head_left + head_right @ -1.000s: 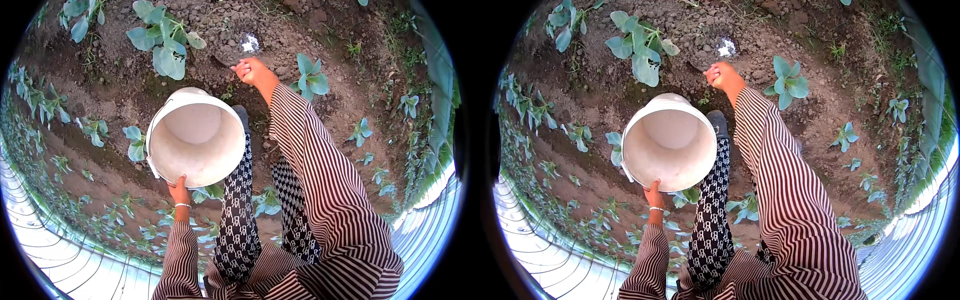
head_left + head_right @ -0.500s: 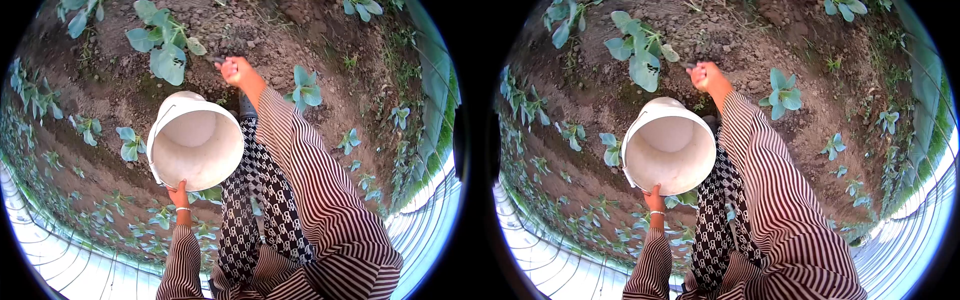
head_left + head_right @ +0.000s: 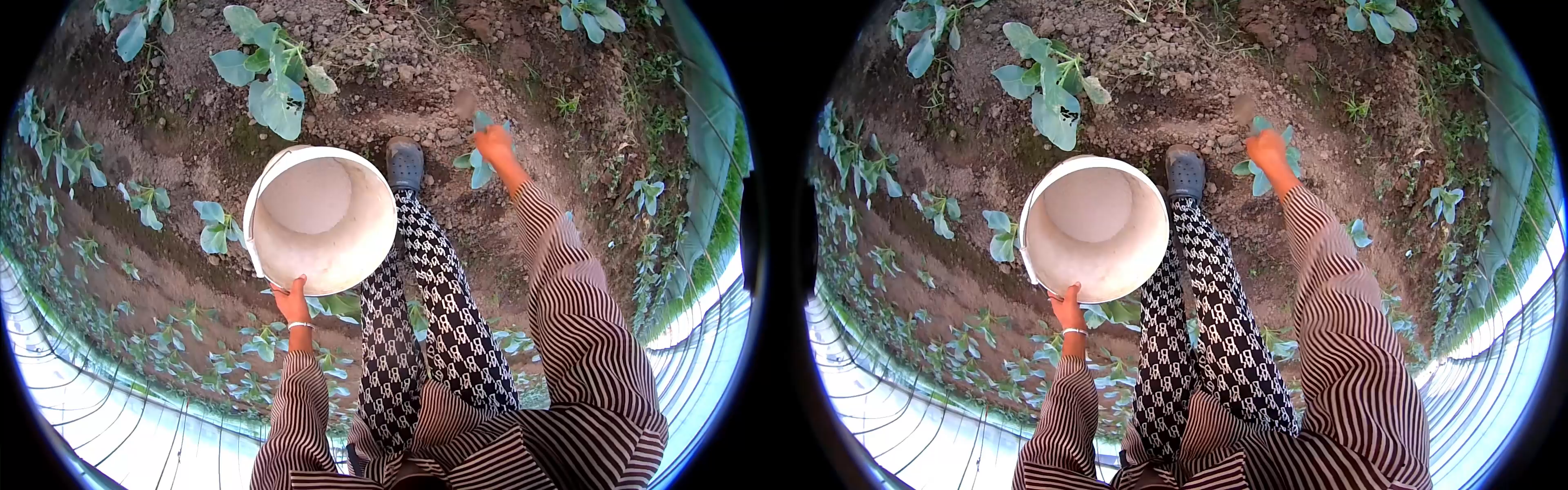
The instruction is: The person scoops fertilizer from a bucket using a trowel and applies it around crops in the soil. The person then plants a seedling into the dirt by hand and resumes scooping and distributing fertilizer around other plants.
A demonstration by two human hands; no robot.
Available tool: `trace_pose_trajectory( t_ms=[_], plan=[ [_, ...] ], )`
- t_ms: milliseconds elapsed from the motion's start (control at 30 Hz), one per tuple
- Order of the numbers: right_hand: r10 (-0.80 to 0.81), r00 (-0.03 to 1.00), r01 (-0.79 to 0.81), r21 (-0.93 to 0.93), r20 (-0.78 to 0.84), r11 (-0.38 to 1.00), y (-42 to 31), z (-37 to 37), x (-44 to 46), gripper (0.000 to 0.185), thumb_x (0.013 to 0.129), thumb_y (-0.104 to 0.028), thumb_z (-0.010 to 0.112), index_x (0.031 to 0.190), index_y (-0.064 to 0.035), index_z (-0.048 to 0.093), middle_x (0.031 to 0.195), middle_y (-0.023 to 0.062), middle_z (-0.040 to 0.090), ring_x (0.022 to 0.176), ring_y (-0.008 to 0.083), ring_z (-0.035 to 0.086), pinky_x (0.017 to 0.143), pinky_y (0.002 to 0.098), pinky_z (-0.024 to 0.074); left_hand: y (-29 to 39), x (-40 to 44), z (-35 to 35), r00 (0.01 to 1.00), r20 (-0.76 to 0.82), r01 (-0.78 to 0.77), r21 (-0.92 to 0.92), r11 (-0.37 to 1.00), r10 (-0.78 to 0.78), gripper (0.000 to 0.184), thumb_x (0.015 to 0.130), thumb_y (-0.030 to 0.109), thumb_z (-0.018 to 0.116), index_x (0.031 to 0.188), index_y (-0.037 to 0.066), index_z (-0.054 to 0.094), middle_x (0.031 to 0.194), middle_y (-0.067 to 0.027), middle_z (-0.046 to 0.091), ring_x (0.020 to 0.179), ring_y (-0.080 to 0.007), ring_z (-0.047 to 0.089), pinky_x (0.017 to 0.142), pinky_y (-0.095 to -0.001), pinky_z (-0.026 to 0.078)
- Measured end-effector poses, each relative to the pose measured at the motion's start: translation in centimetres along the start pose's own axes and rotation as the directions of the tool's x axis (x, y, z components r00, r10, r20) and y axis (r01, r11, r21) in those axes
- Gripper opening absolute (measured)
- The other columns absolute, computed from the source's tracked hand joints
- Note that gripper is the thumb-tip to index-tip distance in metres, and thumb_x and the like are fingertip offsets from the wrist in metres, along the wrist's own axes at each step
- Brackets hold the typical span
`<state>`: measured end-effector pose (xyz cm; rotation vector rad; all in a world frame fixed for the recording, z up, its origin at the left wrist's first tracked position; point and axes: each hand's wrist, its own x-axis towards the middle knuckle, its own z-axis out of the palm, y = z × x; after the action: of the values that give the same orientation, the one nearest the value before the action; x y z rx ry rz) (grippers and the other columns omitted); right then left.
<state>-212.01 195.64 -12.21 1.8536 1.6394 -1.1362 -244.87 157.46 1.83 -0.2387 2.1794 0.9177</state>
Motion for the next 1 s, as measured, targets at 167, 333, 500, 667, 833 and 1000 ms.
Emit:
trace_pose_trajectory(
  t_ms=[167, 333, 500, 667, 833, 1000],
  plan=[
    [-0.159, 0.974, 0.119, -0.232, -0.162, 0.965, -2.4, 1.6, 1.5, 0.027, 0.078, -0.023, 0.061, 0.085, 0.0024, 0.063, 0.079, 0.0246, 0.063, 0.077, 0.0409, 0.061, 0.067, 0.0486, 0.0486, 3.9, 0.4, 0.4, 0.997, 0.072, 0.01, 0.068, 0.998, -0.015, 0.053, 0.067, 0.007, 0.066, 0.114, 0.0, 0.043, 0.1, -0.0091, 0.056, 0.082, -0.0168, 0.055, 0.067, -0.0295, 0.047],
    [-0.186, 0.956, 0.13, -0.241, -0.226, 0.962, -3.8, -8.4, -9.1, 0.038, 0.08, -0.014, 0.053, 0.113, 0.0048, 0.053, 0.092, 0.0264, 0.062, 0.083, 0.0401, 0.062, 0.074, 0.0481, 0.0485, 11.6, 0.9, -0.2, 0.995, -0.001, 0.098, 0.179, 0.979, -0.1, 0.049, 0.066, 0.013, 0.069, 0.108, -0.001, 0.047, 0.095, -0.0092, 0.058, 0.075, -0.0166, 0.057, 0.061, -0.0311, 0.049],
    [-0.34, 0.899, 0.37, 0.063, -0.277, 0.927, -5.8, -21.5, -21.9, 0.039, 0.084, -0.018, 0.055, 0.119, -0.0007, 0.055, 0.089, 0.0125, 0.065, 0.078, 0.0265, 0.063, 0.069, 0.0366, 0.0483, 19.8, -4.8, -4.6, 0.997, -0.054, -0.047, 0.129, 0.991, 0.054, 0.041, 0.067, 0.016, 0.07, 0.099, 0.002, 0.049, 0.084, -0.0049, 0.056, 0.065, -0.0113, 0.053, 0.051, -0.0246, 0.044],
    [-0.413, 0.892, 0.297, 0.451, 0.184, 0.841, -16.1, -27.4, -34.6, 0.03, 0.089, -0.025, 0.055, 0.111, -0.0043, 0.059, 0.074, 0.0034, 0.058, 0.066, 0.0062, 0.054, 0.06, 0.0246, 0.0437, 25.9, -8.6, -11.0, 0.94, -0.117, -0.306, 0.133, 0.943, 0.322, 0.027, 0.072, 0.015, 0.07, 0.086, 0.006, 0.048, 0.072, 0.0015, 0.047, 0.053, -0.0067, 0.042, 0.044, -0.02, 0.035],
    [-0.61, 0.71, 0.642, 0.033, 0.351, 0.766, -31.1, -19.3, -37.3, 0.034, 0.09, -0.029, 0.051, 0.099, 0.003, 0.055, 0.08, 0.0175, 0.061, 0.074, 0.03, 0.061, 0.07, 0.0416, 0.0474, 34.6, -12.4, -14.8, 0.898, -0.082, -0.414, 0.166, 0.895, 0.431, 0.039, 0.069, 0.022, 0.077, 0.09, 0.0, 0.052, 0.075, 0.0012, 0.047, 0.065, -0.0084, 0.04, 0.059, -0.0235, 0.04],
    [-0.674, 0.733, 0.68, -0.087, 0.086, 0.728, -46.2, -8.7, -32.7, 0.033, 0.083, -0.023, 0.055, 0.079, 0.0083, 0.063, 0.082, 0.0289, 0.062, 0.081, 0.042, 0.062, 0.075, 0.0472, 0.0484, 42.8, -10.0, -18.3, 0.825, 0.029, -0.558, 0.199, 0.805, 0.565, 0.038, 0.067, 0.021, 0.079, 0.088, 0.001, 0.054, 0.071, -0.0008, 0.055, 0.061, -0.0089, 0.047, 0.057, -0.0243, 0.044]
  ],
)
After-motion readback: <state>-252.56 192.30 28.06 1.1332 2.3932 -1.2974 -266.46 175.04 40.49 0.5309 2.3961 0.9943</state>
